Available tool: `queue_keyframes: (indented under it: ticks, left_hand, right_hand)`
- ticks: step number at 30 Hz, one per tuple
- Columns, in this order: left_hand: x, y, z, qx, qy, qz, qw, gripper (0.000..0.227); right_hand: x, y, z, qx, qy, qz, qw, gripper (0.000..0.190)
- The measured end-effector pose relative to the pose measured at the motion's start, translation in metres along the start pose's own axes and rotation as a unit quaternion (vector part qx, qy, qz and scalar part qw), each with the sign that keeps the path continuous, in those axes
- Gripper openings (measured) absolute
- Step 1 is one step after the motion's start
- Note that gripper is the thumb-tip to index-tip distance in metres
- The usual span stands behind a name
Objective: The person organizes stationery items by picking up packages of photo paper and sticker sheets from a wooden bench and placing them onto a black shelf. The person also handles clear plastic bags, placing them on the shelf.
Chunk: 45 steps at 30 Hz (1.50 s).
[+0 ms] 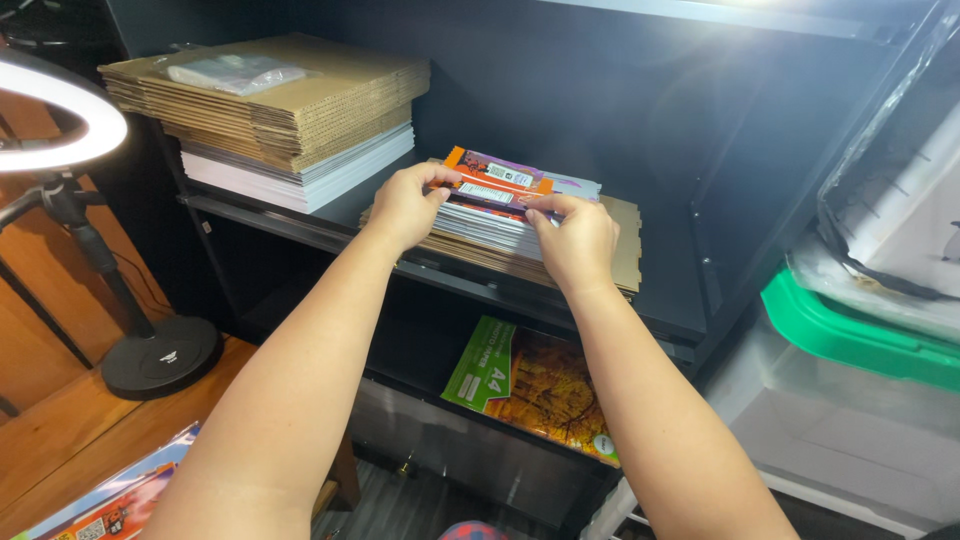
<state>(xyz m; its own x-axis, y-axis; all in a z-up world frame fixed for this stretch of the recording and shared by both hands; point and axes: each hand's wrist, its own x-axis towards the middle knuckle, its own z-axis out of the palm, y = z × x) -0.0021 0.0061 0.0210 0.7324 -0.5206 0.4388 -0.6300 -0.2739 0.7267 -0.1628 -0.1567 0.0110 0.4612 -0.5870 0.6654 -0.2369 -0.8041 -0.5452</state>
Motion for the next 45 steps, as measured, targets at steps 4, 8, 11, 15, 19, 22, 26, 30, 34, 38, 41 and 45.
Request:
queue_keyframes:
  ticks: [4, 8, 11, 15, 19, 22, 26, 30, 34, 38, 41, 45]
  left_hand:
    - [-0.004, 0.006, -0.006, 0.045, -0.028, -0.004, 0.999, 0.027]
    - [0.001, 0.0, -0.002, 0.066, -0.039, -0.01, 0.997, 0.027]
    - [-0.003, 0.003, -0.003, 0.069, -0.044, -0.016, 0.996, 0.028]
    - [0.038, -0.05, 0.02, 0.081, -0.009, 0.017, 0.996, 0.028]
    - [-0.023, -0.021, -0.005, 0.002, 0.07, 0.034, 0.997, 0.03]
    - [-0.067, -0.027, -0.013, -0.021, 0.139, 0.104, 0.985, 0.024]
    - [-0.142, -0.051, -0.025, -0.01, 0.14, 0.105, 0.985, 0.022]
    - [-0.224, -0.113, -0.039, 0.008, 0.134, 0.057, 0.989, 0.026]
    - [-0.3, -0.176, -0.074, 0.033, 0.143, -0.08, 0.986, 0.024]
    - [-0.374, -0.225, -0.111, 0.114, 0.245, -0.149, 0.951, 0.023]
    - [-0.416, -0.234, -0.134, 0.175, 0.287, -0.17, 0.926, 0.023]
    - [-0.453, -0.261, -0.154, 0.201, 0.285, -0.23, 0.908, 0.025]
  right_hand:
    - [0.002, 0.011, 0.005, -0.013, -0.02, -0.011, 1.0, 0.012]
    - [0.002, 0.016, 0.009, -0.036, -0.022, -0.027, 0.999, 0.012]
    - [0.002, 0.02, 0.013, -0.052, -0.023, -0.042, 0.997, 0.011]
    - [-0.002, 0.02, 0.014, -0.027, 0.02, -0.071, 0.997, 0.009]
    - [-0.022, 0.008, -0.001, 0.054, 0.087, -0.147, 0.984, 0.013]
    - [-0.051, -0.009, -0.005, 0.126, 0.141, -0.22, 0.957, 0.01]
    - [-0.099, -0.037, 0.006, 0.201, 0.125, -0.287, 0.928, 0.008]
    - [-0.149, -0.049, 0.044, 0.279, 0.053, -0.283, 0.916, 0.013]
    - [-0.193, -0.056, 0.078, 0.297, -0.041, -0.282, 0.911, 0.004]
    - [-0.232, -0.061, 0.122, 0.327, -0.149, -0.218, 0.908, 0.007]
    - [-0.26, -0.072, 0.151, 0.345, -0.218, -0.181, 0.895, 0.008]
    - [-0.292, -0.098, 0.175, 0.361, -0.31, -0.17, 0.863, 0.014]
